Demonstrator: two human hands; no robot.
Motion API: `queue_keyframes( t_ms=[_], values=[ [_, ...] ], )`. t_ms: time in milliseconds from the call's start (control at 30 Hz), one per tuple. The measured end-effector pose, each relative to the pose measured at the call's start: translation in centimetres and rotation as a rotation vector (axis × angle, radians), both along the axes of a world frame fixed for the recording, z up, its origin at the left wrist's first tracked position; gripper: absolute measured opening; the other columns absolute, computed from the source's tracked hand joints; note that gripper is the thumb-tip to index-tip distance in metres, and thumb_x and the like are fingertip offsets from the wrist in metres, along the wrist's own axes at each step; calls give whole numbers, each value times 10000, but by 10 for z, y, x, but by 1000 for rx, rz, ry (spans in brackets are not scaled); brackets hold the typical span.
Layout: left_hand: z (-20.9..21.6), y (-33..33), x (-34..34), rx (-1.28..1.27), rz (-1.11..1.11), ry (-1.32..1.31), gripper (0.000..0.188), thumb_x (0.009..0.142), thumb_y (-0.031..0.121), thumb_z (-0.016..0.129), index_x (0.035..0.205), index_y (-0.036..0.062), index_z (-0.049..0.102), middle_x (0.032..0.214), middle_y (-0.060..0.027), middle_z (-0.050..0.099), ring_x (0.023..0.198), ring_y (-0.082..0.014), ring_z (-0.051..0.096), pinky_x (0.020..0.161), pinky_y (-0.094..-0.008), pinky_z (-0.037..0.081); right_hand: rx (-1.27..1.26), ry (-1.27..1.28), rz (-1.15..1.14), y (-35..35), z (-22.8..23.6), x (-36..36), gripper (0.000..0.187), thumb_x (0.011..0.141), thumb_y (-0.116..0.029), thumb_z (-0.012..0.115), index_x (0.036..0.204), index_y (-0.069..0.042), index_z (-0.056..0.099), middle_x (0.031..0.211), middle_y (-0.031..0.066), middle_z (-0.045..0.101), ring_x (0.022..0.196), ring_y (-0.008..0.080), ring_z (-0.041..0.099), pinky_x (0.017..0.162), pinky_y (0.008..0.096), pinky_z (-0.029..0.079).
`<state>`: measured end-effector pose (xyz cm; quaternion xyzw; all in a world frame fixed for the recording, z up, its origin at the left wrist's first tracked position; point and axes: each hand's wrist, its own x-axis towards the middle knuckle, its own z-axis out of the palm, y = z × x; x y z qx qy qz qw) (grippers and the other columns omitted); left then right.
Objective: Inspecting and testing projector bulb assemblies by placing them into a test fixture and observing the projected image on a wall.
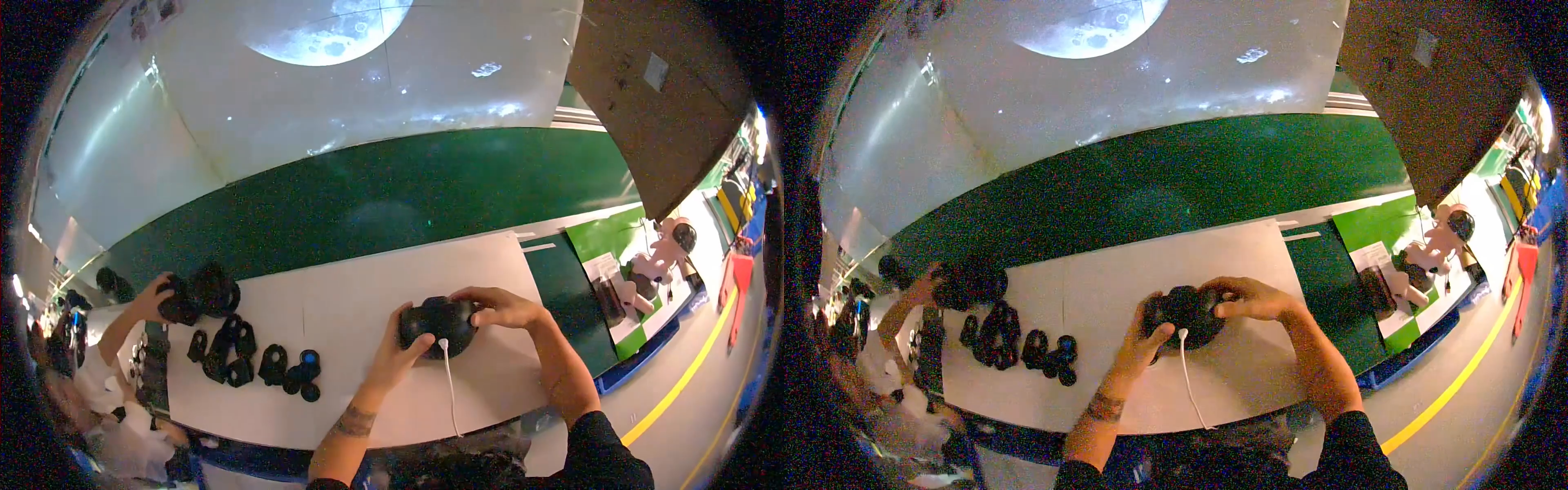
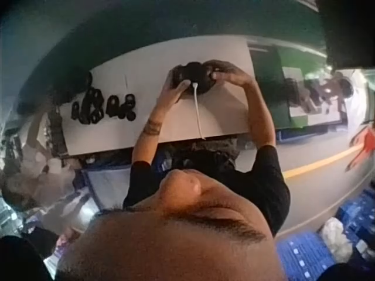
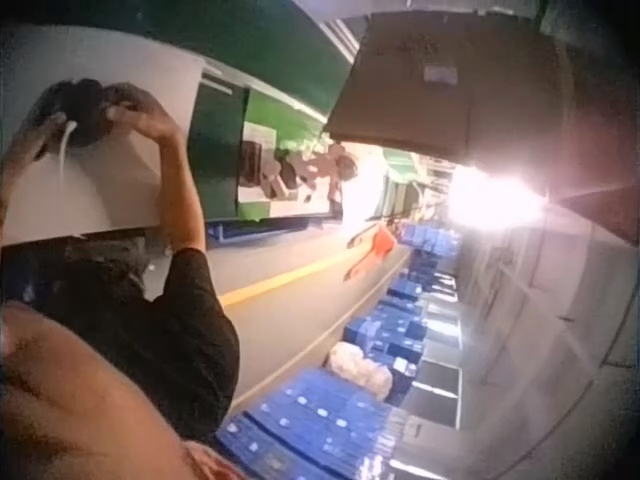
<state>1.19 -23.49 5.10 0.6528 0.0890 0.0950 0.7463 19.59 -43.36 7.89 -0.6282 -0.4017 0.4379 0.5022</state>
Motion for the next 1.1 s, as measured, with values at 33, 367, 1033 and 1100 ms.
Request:
queue_keyframes(
  t_ms=[33, 367, 1033, 1100],
  values=[
    [-3, 0, 0, 5, -3, 3, 857, 849, 385, 770, 1446, -11, 299, 1276, -128, 500, 1163, -204, 496, 1021, -330, 418, -8, 4, 6, 1, -2, 2, 815, 801, -506, 746, 1402, -30, 470, 1308, 118, 544, 1195, 224, 499, 1037, 380, 402],
    [-13, 8, -2, -37, -29, -84, 786, 899, 429, 699, 1451, 27, 311, 1281, -138, 504, 1169, -217, 500, 1008, -330, 425, -33, 81, -1, 6, -7, 0, 915, 733, -609, 770, 1382, -34, 476, 1278, 79, 542, 1158, 195, 513, 984, 350, 436],
    [4, 13, -2, -24, -37, 65, 1034, 722, 291, 880, 1463, -14, 226, 1305, -180, 509, 1199, -239, 523, 998, -345, 460, 258, -583, -434, 12, -2, -24, 712, 662, -425, 813, 1212, -22, 607, 1158, 133, 574, 1078, 262, 540, 871, 379, 456],
    [3, 12, -1, -29, -8, 2, 1042, 718, 299, 884, 1461, -18, 226, 1298, -176, 514, 1194, -239, 529, 997, -349, 461, 318, -928, -329, 13, 21, -38, 577, 640, -327, 830, 1115, -43, 667, 1069, 127, 550, 972, 290, 534, 829, 401, 450]
  ],
)
